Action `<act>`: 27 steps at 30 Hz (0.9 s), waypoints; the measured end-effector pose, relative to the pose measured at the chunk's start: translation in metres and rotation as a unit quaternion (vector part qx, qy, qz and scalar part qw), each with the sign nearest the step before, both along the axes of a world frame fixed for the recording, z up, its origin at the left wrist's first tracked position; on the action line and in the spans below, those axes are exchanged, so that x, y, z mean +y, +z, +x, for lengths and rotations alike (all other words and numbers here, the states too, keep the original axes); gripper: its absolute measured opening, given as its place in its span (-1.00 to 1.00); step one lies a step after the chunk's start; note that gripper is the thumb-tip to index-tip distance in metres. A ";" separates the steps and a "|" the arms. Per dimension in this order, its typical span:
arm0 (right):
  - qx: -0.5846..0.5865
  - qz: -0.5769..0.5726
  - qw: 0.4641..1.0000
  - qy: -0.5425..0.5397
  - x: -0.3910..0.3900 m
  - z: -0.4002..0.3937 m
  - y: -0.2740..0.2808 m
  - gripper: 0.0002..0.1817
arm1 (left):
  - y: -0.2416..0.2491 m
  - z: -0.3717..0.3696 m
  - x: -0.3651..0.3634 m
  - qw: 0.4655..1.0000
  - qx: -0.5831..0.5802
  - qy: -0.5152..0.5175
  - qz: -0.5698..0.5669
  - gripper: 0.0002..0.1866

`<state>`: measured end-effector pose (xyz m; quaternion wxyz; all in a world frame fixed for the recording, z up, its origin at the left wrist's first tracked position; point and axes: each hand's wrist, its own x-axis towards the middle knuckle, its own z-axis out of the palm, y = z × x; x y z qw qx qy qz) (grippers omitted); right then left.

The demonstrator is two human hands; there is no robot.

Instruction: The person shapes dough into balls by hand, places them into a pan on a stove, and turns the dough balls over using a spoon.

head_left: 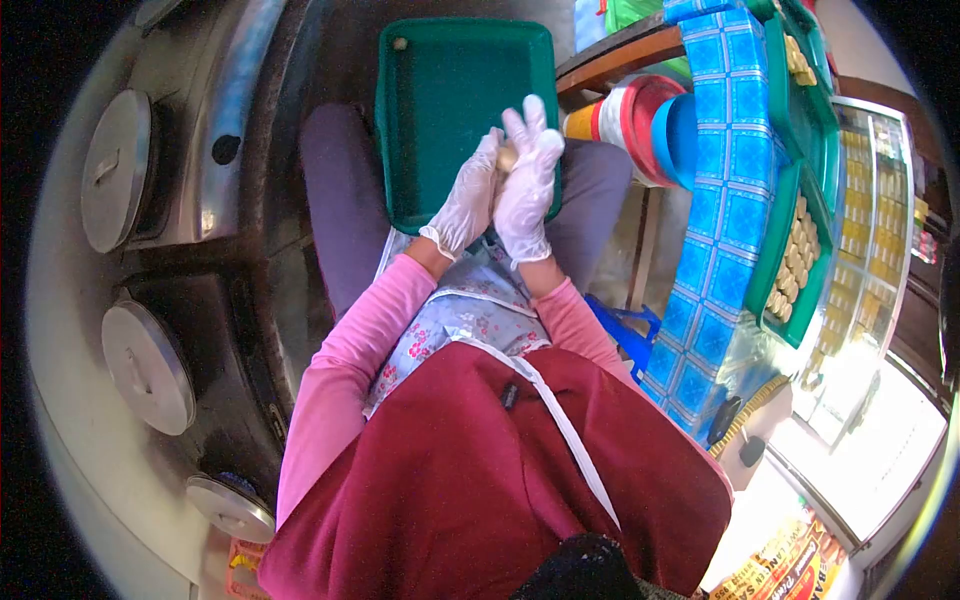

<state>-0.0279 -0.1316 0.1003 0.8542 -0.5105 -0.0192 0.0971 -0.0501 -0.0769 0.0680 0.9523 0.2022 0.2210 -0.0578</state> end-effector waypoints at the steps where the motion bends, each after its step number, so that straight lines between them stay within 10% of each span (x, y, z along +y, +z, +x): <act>1: -0.010 -0.011 1.000 -0.010 -0.001 0.008 0.002 -0.17 | 0.002 -0.001 0.001 1.000 -0.010 -0.013 0.005 -0.55; 4: -0.017 -0.044 0.999 -0.023 -0.002 0.022 0.007 -0.22 | -0.008 -0.002 -0.002 0.990 -0.125 0.057 0.030 -0.60; 9: -0.115 -0.256 0.960 0.018 -0.029 0.008 0.012 -0.41 | -0.004 -0.005 0.016 0.979 0.007 0.122 -0.161 -0.62; 17: -0.321 -0.475 0.819 0.001 -0.048 0.001 -0.005 -0.20 | 0.000 -0.009 0.008 0.981 -0.024 0.072 -0.176 -0.62; 27: -0.156 -0.324 0.933 -0.030 -0.041 -0.009 -0.004 -0.18 | -0.010 -0.006 0.006 0.991 -0.037 0.116 -0.053 -0.70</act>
